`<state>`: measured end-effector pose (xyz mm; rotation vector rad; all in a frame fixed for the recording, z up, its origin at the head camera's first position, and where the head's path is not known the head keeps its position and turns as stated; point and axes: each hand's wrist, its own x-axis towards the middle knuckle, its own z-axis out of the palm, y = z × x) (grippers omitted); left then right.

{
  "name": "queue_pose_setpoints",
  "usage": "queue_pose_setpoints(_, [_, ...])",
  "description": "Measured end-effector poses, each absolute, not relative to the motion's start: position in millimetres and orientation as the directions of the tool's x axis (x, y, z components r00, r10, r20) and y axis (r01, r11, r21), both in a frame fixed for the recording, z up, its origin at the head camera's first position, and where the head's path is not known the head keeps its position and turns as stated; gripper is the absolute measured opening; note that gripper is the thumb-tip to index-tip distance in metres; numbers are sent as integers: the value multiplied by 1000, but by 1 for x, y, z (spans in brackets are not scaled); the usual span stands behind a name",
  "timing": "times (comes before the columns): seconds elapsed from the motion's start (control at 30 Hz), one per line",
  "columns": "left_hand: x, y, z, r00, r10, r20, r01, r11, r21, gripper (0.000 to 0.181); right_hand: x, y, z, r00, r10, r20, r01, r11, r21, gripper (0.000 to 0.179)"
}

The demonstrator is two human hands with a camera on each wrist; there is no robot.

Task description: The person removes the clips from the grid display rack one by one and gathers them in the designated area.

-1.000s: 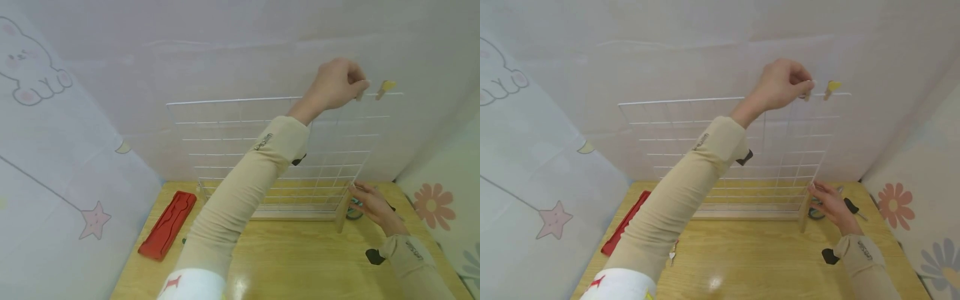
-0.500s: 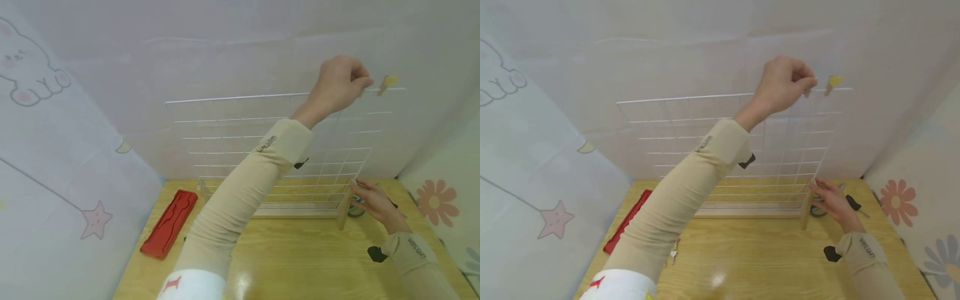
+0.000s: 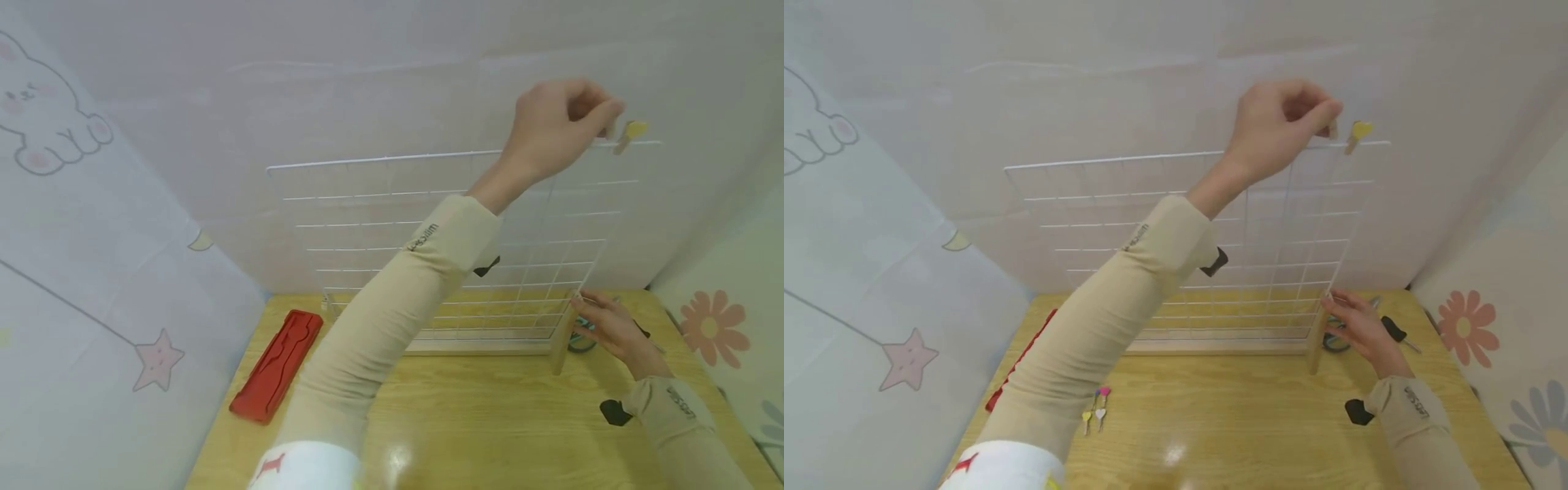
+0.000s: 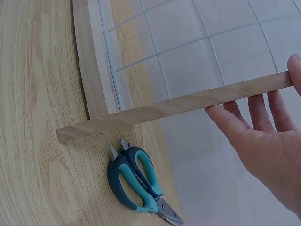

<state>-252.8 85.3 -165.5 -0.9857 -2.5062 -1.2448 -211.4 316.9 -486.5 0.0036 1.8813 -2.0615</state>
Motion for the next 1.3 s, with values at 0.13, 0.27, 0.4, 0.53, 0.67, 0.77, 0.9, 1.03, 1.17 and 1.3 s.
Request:
queue_pose_setpoints(0.13, [-247,77,-166,-772,506,385,594,358,720,19,-213,318,-488,-938,-258,-232,255,-59,-965,82])
queue_pose_setpoints(0.27, [-242,68,-170,-775,533,339,548,302,780,19,-214,319,-489,-935,-258,-244,266,-53,-962,82])
queue_pose_setpoints(0.4, [-240,60,-178,-772,557,305,509,256,822,21,-215,320,-490,-933,-259,-251,273,-51,-961,83])
queue_pose_setpoints(0.53, [-242,50,-191,-753,595,282,492,222,842,23,-215,320,-491,-933,-260,-249,275,-65,-959,82])
queue_pose_setpoints(0.67, [-244,37,-205,-749,610,259,472,217,854,24,-215,319,-492,-935,-262,-239,266,-73,-961,82])
queue_pose_setpoints(0.77, [-246,26,-214,-747,615,254,464,207,861,24,-215,319,-491,-936,-266,-232,260,-77,-963,83])
queue_pose_setpoints(0.9, [-249,12,-227,-750,620,233,438,200,876,24,-216,319,-491,-935,-271,-228,259,-83,-962,83])
queue_pose_setpoints(1.03, [-246,-3,-247,-756,625,194,380,177,908,27,-215,318,-491,-935,-265,-237,267,-83,-960,84])
queue_pose_setpoints(1.17, [-241,-21,-272,-787,593,169,292,117,949,27,-217,317,-492,-933,-262,-245,269,-57,-961,84])
queue_pose_setpoints(1.3, [-239,-38,-296,-827,539,159,224,56,973,25,-219,318,-494,-933,-262,-246,262,-31,-964,83])
